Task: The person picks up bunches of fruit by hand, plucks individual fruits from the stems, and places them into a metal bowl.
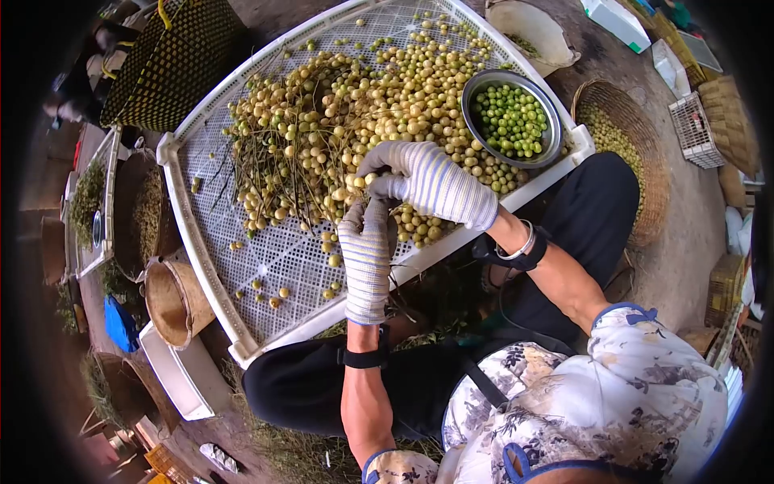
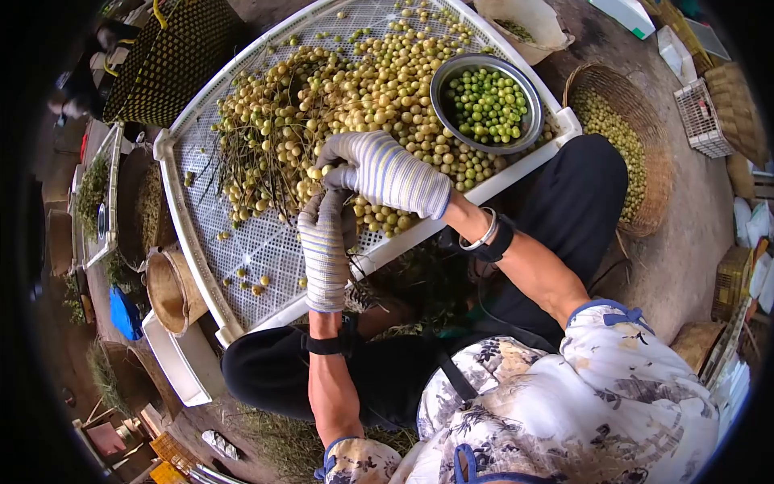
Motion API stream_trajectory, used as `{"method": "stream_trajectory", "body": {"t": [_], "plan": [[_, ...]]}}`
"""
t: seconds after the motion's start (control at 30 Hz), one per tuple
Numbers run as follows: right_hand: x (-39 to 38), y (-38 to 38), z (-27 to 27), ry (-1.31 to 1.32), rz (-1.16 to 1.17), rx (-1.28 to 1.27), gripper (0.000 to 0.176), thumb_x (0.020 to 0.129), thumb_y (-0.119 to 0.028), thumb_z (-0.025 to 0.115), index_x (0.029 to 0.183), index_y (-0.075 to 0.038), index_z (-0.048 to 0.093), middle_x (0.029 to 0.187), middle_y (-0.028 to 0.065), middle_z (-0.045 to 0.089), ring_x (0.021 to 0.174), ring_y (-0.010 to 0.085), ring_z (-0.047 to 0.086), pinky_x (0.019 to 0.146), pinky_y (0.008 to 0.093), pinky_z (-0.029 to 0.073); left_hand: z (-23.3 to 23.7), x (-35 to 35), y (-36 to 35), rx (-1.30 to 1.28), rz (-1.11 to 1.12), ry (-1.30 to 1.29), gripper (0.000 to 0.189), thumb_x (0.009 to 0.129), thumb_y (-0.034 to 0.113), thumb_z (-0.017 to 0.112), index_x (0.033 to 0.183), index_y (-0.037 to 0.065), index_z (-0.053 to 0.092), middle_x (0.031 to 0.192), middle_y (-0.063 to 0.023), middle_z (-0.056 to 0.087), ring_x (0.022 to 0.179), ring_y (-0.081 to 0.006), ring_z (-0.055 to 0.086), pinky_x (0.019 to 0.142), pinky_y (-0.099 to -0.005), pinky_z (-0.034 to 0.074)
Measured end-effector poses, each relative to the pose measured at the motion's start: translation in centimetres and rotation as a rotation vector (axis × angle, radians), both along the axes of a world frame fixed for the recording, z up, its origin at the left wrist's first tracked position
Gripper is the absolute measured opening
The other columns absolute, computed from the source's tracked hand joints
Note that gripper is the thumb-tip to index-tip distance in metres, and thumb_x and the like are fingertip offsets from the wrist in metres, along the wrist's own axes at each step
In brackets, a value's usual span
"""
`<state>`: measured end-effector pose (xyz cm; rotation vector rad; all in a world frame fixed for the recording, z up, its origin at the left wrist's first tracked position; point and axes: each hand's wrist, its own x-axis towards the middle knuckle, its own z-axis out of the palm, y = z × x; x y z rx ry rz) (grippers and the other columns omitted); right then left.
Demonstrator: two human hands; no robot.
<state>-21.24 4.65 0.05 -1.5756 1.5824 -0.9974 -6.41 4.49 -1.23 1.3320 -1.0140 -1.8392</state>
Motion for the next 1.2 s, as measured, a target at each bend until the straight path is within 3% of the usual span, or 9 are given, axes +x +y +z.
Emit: {"method": "stream_trajectory", "body": {"t": [0.2,0.4,0.53,0.67,0.77,0.87,0.9,1.0,1.2], "plan": [[-2.2,-0.7,-5.4,-1.290,0.108,0.070,0.035,0.095,-0.030,0.063,0.113,0.000,0.062,0.083,-0.0001,0.064,0.069,0.0040,0.056,0.055,0.0171,0.042,0.9,1.3,-0.6,0.004,-0.075,0.252,0.022,0.096,0.022,0.054,0.086,0.004,0.063,0.054,0.0096,0.035,0.042,-0.0011,0.026,0.039,-0.0199,0.018],[-1.0,0.1,-1.4,-0.169,0.073,-0.171,0.031,0.087,-0.029,0.071,0.105,-0.004,0.066,0.082,0.0076,0.068,0.070,0.0151,0.061,0.065,0.0322,0.051,-0.5,0.2,-0.2,-0.213,-0.062,-0.042,0.018,0.096,0.017,0.059,0.090,0.002,0.065,0.060,0.0080,0.046,0.051,0.0004,0.037,0.045,-0.0182,0.028],[-0.8,0.4,-1.1,0.017,-0.003,-0.029,0.025,0.086,-0.021,0.070,0.102,-0.002,0.066,0.082,0.0116,0.069,0.071,0.0184,0.063,0.069,0.0343,0.052,-0.4,0.4,0.1,-0.253,-0.100,-0.078,0.015,0.095,0.015,0.061,0.090,0.001,0.065,0.065,0.0065,0.052,0.058,-0.0002,0.042,0.050,-0.0187,0.032],[-1.7,0.5,-1.2,-0.751,-0.190,0.192,0.020,0.091,-0.020,0.066,0.101,-0.002,0.068,0.084,0.0112,0.070,0.073,0.0204,0.065,0.071,0.0341,0.053,0.3,1.2,-0.4,-0.063,-0.096,0.147,0.025,0.097,0.023,0.056,0.102,0.001,0.068,0.054,0.0087,0.035,0.043,-0.0010,0.024,0.039,-0.0208,0.016],[-2.8,-1.5,-3.2,0.116,-0.280,-0.477,0.026,0.093,-0.024,0.064,0.107,-0.003,0.066,0.092,0.0095,0.069,0.079,0.0166,0.065,0.075,0.0313,0.052,0.8,1.3,-0.2,-0.110,-0.081,0.192,0.035,0.100,0.031,0.054,0.106,-0.001,0.067,0.055,0.0100,0.031,0.042,-0.0011,0.022,0.039,-0.0208,0.016],[-4.3,-1.6,-2.5,0.405,-0.295,-0.506,0.029,0.093,-0.027,0.065,0.111,-0.004,0.066,0.100,0.0091,0.069,0.089,0.0175,0.065,0.082,0.0317,0.051,1.6,1.4,-0.1,-0.078,-0.095,0.251,0.034,0.100,0.031,0.055,0.108,0.000,0.067,0.057,0.0101,0.033,0.044,-0.0006,0.025,0.041,-0.0194,0.018],[-3.7,-0.7,-1.1,0.036,-0.246,-0.183,0.029,0.091,-0.016,0.064,0.119,-0.007,0.064,0.112,0.0108,0.069,0.104,0.0271,0.065,0.092,0.0360,0.051,1.6,1.6,-0.1,-0.064,-0.119,0.269,0.034,0.100,0.030,0.055,0.108,0.000,0.067,0.057,0.0101,0.033,0.045,-0.0006,0.025,0.042,-0.0193,0.018],[-3.9,-1.0,-3.0,-0.365,0.195,-0.124,0.031,0.092,-0.008,0.058,0.123,-0.009,0.063,0.115,0.0099,0.068,0.108,0.0283,0.064,0.095,0.0344,0.050,1.5,1.8,0.0,-0.020,-0.172,0.292,0.032,0.099,0.028,0.057,0.109,0.000,0.067,0.059,0.0094,0.035,0.045,-0.0011,0.025,0.041,-0.0197,0.017],[-3.1,-0.9,-4.2,-0.563,0.214,0.058,0.037,0.090,-0.028,0.071,0.121,-0.009,0.064,0.096,0.0015,0.069,0.093,0.0106,0.061,0.079,0.0270,0.050,1.1,2.1,-0.3,-0.132,-0.252,0.123,0.030,0.096,0.026,0.063,0.106,-0.001,0.066,0.067,0.0006,0.056,0.051,-0.0059,0.042,0.046,-0.0193,0.030]]}}
